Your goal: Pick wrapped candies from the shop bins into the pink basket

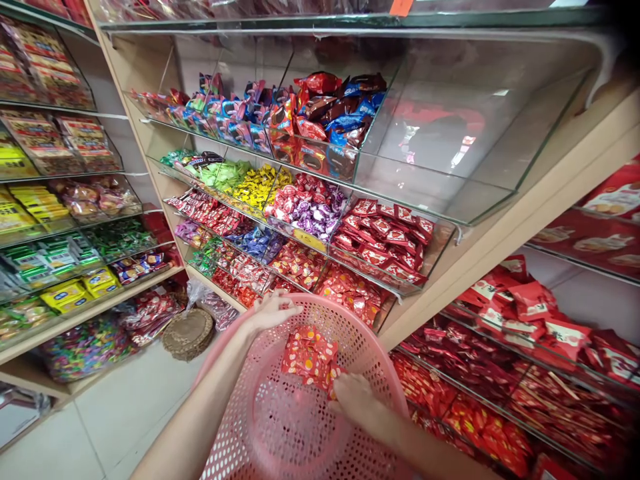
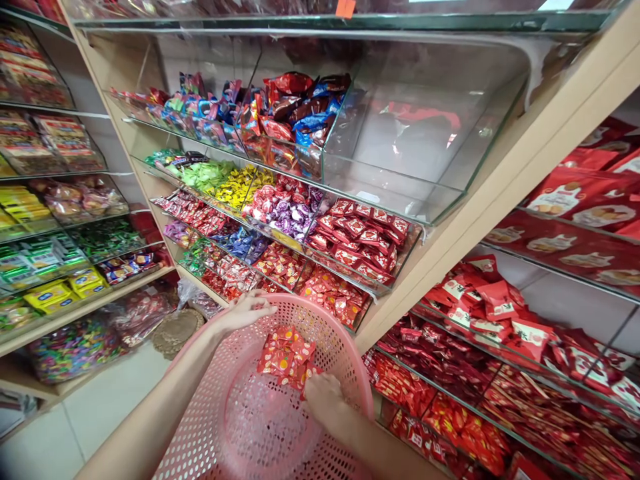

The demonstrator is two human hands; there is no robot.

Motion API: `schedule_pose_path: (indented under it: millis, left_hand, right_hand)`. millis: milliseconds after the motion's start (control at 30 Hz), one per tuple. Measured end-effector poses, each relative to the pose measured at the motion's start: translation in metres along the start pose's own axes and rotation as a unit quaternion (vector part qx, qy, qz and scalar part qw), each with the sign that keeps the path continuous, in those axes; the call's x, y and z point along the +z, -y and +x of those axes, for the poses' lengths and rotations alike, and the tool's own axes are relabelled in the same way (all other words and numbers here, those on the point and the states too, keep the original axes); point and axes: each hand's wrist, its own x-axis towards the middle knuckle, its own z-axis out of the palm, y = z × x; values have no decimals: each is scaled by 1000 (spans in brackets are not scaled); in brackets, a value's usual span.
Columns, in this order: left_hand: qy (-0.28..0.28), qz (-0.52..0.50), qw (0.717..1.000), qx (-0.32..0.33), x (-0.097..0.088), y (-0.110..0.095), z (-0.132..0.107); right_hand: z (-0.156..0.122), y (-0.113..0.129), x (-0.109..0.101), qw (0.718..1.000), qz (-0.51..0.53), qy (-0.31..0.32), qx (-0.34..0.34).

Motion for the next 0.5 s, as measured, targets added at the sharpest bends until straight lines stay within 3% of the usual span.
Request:
schedule_pose_path:
  millis: [167,500]
  left_hand:
    - [4,-1,1000,-9,-3,2,-2]
    - [2,-12,1000,-18,-1,5,2]
  right_hand:
    - [6,1,3,999,4,-37,-6]
    - [18,0,-2,999,26,-40,21]
